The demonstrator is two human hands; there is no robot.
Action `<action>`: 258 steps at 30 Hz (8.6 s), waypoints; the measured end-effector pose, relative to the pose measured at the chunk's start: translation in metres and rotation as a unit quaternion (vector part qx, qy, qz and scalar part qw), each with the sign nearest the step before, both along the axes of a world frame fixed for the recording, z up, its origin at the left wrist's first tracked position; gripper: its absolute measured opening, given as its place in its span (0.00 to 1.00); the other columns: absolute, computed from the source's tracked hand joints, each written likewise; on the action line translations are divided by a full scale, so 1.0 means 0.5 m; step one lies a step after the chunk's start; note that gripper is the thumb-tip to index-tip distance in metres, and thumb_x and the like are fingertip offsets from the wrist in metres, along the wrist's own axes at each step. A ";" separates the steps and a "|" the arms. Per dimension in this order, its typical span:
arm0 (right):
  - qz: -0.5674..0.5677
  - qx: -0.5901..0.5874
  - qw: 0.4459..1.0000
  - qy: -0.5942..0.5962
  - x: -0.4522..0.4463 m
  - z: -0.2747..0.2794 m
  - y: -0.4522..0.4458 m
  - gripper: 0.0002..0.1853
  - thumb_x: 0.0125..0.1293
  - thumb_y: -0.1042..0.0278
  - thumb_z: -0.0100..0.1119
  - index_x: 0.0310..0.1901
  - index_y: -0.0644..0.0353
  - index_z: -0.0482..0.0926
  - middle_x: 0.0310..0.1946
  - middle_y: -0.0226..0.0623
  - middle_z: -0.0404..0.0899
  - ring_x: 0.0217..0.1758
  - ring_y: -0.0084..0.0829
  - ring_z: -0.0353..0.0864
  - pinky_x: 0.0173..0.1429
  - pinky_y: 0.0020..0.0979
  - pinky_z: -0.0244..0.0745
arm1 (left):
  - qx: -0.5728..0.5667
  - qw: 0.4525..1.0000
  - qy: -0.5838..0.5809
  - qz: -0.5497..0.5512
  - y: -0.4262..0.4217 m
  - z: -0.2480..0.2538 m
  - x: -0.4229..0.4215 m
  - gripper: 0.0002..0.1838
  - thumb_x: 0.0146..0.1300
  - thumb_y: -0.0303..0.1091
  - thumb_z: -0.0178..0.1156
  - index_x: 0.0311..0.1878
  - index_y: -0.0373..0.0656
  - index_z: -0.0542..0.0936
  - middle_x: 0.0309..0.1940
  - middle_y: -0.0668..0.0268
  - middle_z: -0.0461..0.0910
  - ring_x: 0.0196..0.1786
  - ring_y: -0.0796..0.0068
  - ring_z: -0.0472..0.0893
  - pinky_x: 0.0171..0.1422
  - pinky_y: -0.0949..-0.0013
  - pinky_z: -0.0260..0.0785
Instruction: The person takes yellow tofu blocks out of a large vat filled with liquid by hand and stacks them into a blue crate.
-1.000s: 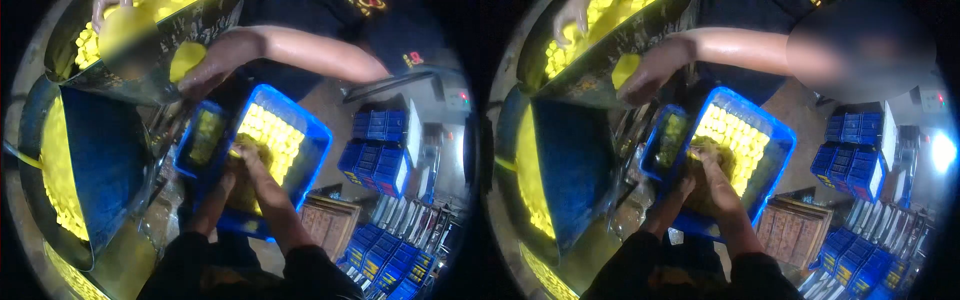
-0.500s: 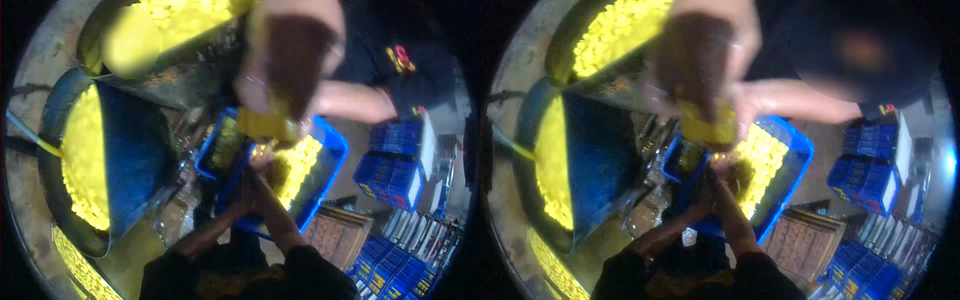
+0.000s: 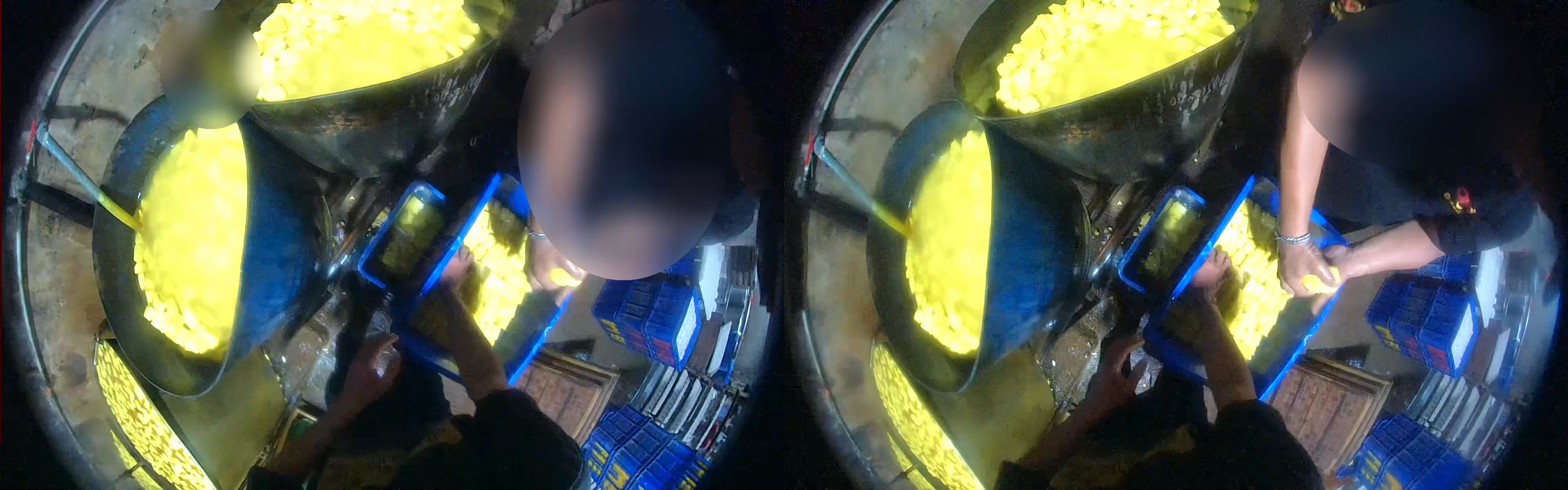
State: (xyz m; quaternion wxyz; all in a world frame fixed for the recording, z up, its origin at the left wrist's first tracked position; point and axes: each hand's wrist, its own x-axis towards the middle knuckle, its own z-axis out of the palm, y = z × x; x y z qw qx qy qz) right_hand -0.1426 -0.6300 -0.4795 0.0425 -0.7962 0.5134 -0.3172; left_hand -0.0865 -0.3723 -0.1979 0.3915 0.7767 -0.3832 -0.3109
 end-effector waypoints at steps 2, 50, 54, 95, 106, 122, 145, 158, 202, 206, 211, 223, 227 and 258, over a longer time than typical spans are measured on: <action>0.119 0.068 0.965 0.222 -0.028 0.003 -0.012 0.16 0.59 0.58 0.49 0.44 0.59 0.78 0.40 0.44 0.74 0.46 0.46 0.70 0.47 0.47 0.65 | 0.008 1.000 0.024 0.010 0.022 0.011 0.012 0.21 0.60 0.34 0.61 0.56 0.39 0.73 0.53 0.51 0.74 0.57 0.53 0.73 0.63 0.58 0.65; 0.588 0.395 0.565 0.423 0.980 0.707 0.298 0.18 0.57 0.64 0.65 0.47 0.64 0.78 0.47 0.45 0.78 0.47 0.39 0.80 0.47 0.32 0.80 | 0.139 0.954 -0.256 0.066 0.286 -0.019 0.856 0.17 0.58 0.35 0.57 0.49 0.39 0.76 0.47 0.51 0.75 0.50 0.48 0.74 0.54 0.49 0.67; 0.589 0.279 0.647 0.397 1.134 0.702 0.369 0.20 0.57 0.57 0.64 0.49 0.58 0.79 0.51 0.49 0.77 0.52 0.38 0.78 0.48 0.37 0.78 | 0.022 0.903 -0.338 0.263 0.303 -0.225 0.874 0.15 0.59 0.31 0.54 0.49 0.38 0.77 0.50 0.53 0.75 0.52 0.53 0.73 0.61 0.51 0.62; 0.769 0.109 0.607 0.169 1.052 0.615 0.480 0.22 0.65 0.58 0.54 0.55 0.63 0.73 0.61 0.55 0.66 0.67 0.46 0.65 0.68 0.39 0.63 | -0.614 0.412 0.499 0.451 0.174 -0.011 0.866 0.16 0.61 0.41 0.45 0.43 0.39 0.72 0.36 0.58 0.75 0.40 0.60 0.76 0.45 0.58 0.71; 0.534 0.140 0.800 0.237 1.158 0.509 0.334 0.10 0.58 0.71 0.56 0.41 0.60 0.82 0.37 0.47 0.83 0.40 0.41 0.84 0.43 0.36 0.81 | -0.605 0.381 0.496 0.492 0.265 -0.044 0.913 0.18 0.58 0.37 0.47 0.50 0.42 0.74 0.46 0.59 0.74 0.50 0.57 0.73 0.57 0.53 0.67; 0.662 0.165 0.730 0.045 0.776 0.912 0.356 0.38 0.46 0.60 0.72 0.61 0.53 0.70 0.65 0.51 0.61 0.71 0.49 0.56 0.70 0.43 0.57 | -0.486 0.655 0.512 0.268 0.059 0.135 0.777 0.18 0.65 0.42 0.47 0.52 0.41 0.71 0.42 0.63 0.76 0.44 0.70 0.78 0.47 0.67 0.74; 0.016 0.705 0.696 -0.134 -0.194 0.239 0.216 0.28 0.60 0.46 0.59 0.54 0.59 0.73 0.42 0.39 0.80 0.41 0.27 0.80 0.42 0.30 0.75 | -0.215 0.855 0.431 0.192 -0.179 0.304 0.406 0.25 0.71 0.45 0.45 0.65 0.39 0.63 0.61 0.55 0.69 0.60 0.60 0.73 0.60 0.58 0.68; 0.167 0.310 0.906 0.236 -0.003 0.492 0.093 0.12 0.60 0.62 0.61 0.39 0.61 0.77 0.34 0.40 0.82 0.33 0.37 0.81 0.40 0.32 0.76 | -0.014 0.972 0.168 0.164 0.135 0.180 0.609 0.21 0.59 0.34 0.64 0.54 0.42 0.73 0.43 0.62 0.79 0.41 0.63 0.79 0.52 0.65 0.71; 0.484 0.685 0.533 0.109 1.060 0.595 0.321 0.30 0.61 0.57 0.60 0.64 0.55 0.66 0.59 0.38 0.71 0.63 0.39 0.68 0.58 0.39 0.71 | -0.005 0.999 -0.035 -0.017 0.302 -0.154 0.914 0.26 0.53 0.42 0.67 0.56 0.47 0.76 0.55 0.61 0.76 0.59 0.64 0.74 0.63 0.58 0.68; 0.437 0.705 0.556 0.061 1.035 0.598 0.282 0.33 0.61 0.68 0.61 0.65 0.67 0.59 0.53 0.43 0.75 0.55 0.34 0.77 0.56 0.33 0.73 | -0.393 0.753 0.485 0.208 0.366 -0.132 0.895 0.30 0.56 0.45 0.66 0.60 0.44 0.70 0.59 0.62 0.72 0.60 0.66 0.72 0.60 0.53 0.69; 0.539 0.617 0.559 0.128 0.990 0.677 0.327 0.41 0.52 0.60 0.72 0.63 0.71 0.63 0.61 0.50 0.68 0.61 0.35 0.71 0.61 0.31 0.69 | -0.431 0.811 0.270 0.290 0.307 -0.121 0.888 0.17 0.64 0.37 0.54 0.55 0.45 0.72 0.57 0.63 0.71 0.61 0.66 0.68 0.61 0.51 0.66; 0.617 0.387 0.679 0.089 0.963 0.700 0.480 0.23 0.55 0.62 0.69 0.50 0.65 0.75 0.44 0.39 0.79 0.46 0.30 0.78 0.52 0.29 0.72 | -0.578 0.507 0.480 0.423 0.191 -0.022 0.867 0.20 0.66 0.41 0.43 0.54 0.37 0.68 0.51 0.57 0.71 0.57 0.63 0.70 0.61 0.62 0.65; 0.613 0.352 0.695 0.130 0.956 0.721 0.502 0.23 0.60 0.60 0.64 0.53 0.64 0.74 0.48 0.42 0.78 0.53 0.34 0.77 0.56 0.30 0.72 | -0.534 0.485 0.516 0.462 0.170 -0.042 0.860 0.22 0.65 0.42 0.44 0.57 0.37 0.64 0.56 0.55 0.67 0.59 0.61 0.68 0.63 0.60 0.64; 0.556 -0.015 0.778 0.292 1.131 0.560 0.473 0.24 0.63 0.55 0.54 0.52 0.66 0.73 0.49 0.52 0.77 0.48 0.45 0.79 0.51 0.40 0.76 | -0.573 0.389 0.507 0.513 0.350 0.011 0.954 0.19 0.67 0.47 0.41 0.52 0.47 0.71 0.49 0.56 0.73 0.52 0.53 0.73 0.60 0.44 0.66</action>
